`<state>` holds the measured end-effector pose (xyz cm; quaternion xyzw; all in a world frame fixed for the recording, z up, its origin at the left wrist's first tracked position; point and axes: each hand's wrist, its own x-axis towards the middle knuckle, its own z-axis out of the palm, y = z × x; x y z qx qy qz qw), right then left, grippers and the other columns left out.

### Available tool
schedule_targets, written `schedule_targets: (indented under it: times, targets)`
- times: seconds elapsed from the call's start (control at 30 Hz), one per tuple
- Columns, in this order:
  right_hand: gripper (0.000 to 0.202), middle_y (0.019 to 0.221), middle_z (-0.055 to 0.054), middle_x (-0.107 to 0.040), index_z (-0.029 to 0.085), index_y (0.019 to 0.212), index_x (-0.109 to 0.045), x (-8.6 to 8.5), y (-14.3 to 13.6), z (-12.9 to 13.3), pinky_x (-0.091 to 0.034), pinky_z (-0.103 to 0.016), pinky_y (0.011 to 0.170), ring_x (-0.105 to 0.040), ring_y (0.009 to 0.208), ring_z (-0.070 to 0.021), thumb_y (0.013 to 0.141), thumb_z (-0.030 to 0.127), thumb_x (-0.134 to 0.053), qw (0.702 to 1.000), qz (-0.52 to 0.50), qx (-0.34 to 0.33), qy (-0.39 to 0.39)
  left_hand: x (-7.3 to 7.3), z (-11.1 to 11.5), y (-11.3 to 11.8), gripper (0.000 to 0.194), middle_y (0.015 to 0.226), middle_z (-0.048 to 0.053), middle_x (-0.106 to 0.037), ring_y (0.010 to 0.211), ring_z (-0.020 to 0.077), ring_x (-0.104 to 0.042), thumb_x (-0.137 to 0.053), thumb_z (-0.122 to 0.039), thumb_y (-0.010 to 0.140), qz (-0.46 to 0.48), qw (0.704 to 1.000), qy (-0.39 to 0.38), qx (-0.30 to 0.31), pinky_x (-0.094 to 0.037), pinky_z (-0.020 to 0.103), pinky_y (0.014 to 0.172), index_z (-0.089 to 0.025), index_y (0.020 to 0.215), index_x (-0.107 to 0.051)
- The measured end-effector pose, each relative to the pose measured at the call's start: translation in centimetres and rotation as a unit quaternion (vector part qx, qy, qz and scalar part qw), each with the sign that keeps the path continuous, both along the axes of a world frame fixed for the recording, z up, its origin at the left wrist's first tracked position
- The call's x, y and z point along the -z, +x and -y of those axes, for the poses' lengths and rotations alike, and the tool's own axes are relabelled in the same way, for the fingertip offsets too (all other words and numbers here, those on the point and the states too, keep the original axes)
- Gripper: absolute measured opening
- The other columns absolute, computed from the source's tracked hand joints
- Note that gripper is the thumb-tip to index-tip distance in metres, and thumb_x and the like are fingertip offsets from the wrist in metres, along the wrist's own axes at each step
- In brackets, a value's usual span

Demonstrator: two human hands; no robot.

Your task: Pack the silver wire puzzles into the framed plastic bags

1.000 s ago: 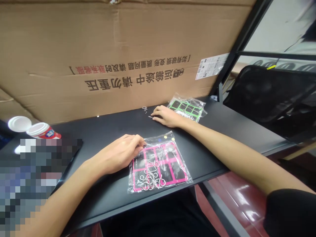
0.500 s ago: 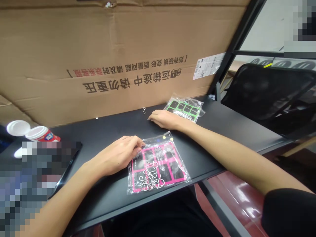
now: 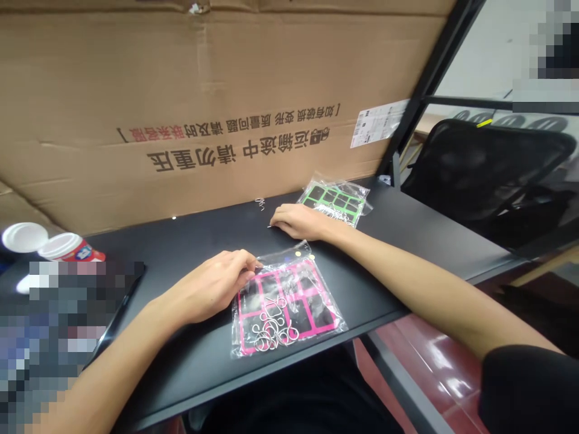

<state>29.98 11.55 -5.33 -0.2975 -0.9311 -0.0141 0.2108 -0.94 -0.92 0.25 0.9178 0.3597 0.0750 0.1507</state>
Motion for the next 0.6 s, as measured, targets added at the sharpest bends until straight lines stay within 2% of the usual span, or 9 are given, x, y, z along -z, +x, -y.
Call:
schedule_targets:
  times: [0.33,0.6]
  targets:
    - [0.027,0.113,-0.012,-0.080,0.017,0.115,-0.081,-0.44,-0.06,0.50,-0.059,-0.039,0.093,-0.074,0.104,-0.0255,0.107,0.012,-0.056,1.000,-0.010,-0.016,-0.012,0.46,-0.28,-0.15,0.027,0.134,0.006,-0.074,0.121,0.0269,-0.070,-0.037,-0.041,0.118,-0.005,1.000,-0.001,0.007,-0.053,0.043,0.102,-0.027,0.125,-0.059]
    - [0.026,0.110,-0.011,-0.081,0.018,0.113,-0.081,-0.34,0.03,0.40,-0.059,-0.038,0.092,-0.074,0.103,-0.0251,0.106,0.011,-0.057,1.000,-0.016,-0.023,-0.006,0.31,-0.20,-0.15,0.027,0.132,0.007,-0.075,0.119,0.0276,-0.071,-0.038,-0.040,0.118,-0.006,1.000,0.001,0.008,-0.054,0.044,0.100,-0.026,0.125,-0.059]
